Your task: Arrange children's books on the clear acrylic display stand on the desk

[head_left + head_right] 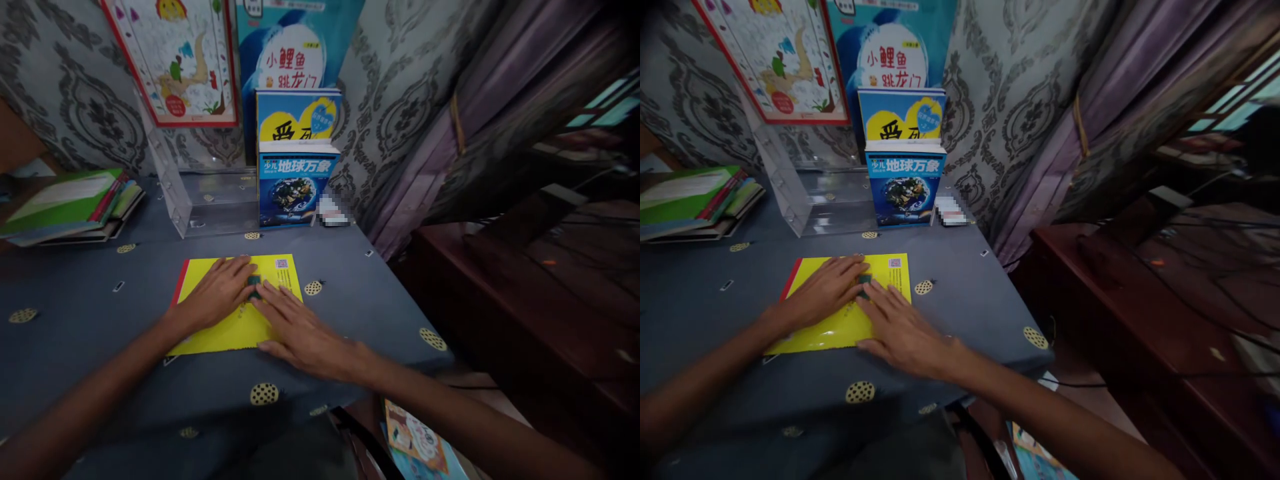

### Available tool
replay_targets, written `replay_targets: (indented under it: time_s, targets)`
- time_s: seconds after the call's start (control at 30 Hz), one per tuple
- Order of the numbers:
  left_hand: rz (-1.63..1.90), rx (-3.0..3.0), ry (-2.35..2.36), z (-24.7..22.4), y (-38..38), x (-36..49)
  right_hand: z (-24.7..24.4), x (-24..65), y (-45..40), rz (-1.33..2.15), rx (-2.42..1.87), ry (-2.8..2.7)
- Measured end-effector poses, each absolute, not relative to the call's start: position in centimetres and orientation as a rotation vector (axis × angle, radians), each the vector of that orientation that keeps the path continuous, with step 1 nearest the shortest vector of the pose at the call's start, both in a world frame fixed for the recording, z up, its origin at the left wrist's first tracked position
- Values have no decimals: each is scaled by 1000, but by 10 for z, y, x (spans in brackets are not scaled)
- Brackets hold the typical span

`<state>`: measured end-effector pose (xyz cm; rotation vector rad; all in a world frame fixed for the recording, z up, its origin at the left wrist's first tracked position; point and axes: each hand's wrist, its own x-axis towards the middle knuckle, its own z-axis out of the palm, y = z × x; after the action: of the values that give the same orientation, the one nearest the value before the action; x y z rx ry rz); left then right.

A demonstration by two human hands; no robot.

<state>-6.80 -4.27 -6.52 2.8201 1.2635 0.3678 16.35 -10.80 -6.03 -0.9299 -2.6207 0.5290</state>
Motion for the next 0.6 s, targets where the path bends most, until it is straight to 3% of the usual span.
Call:
replay_targets:
  time_s: [0.2, 0.6]
  targets:
    - [375, 2856, 1300, -75, -45, -70, -72, 163, -71, 579, -1028, -2602]
    - [360, 2913, 1289, -58, -56, -64, -79, 165, 0, 346, -1277, -2515]
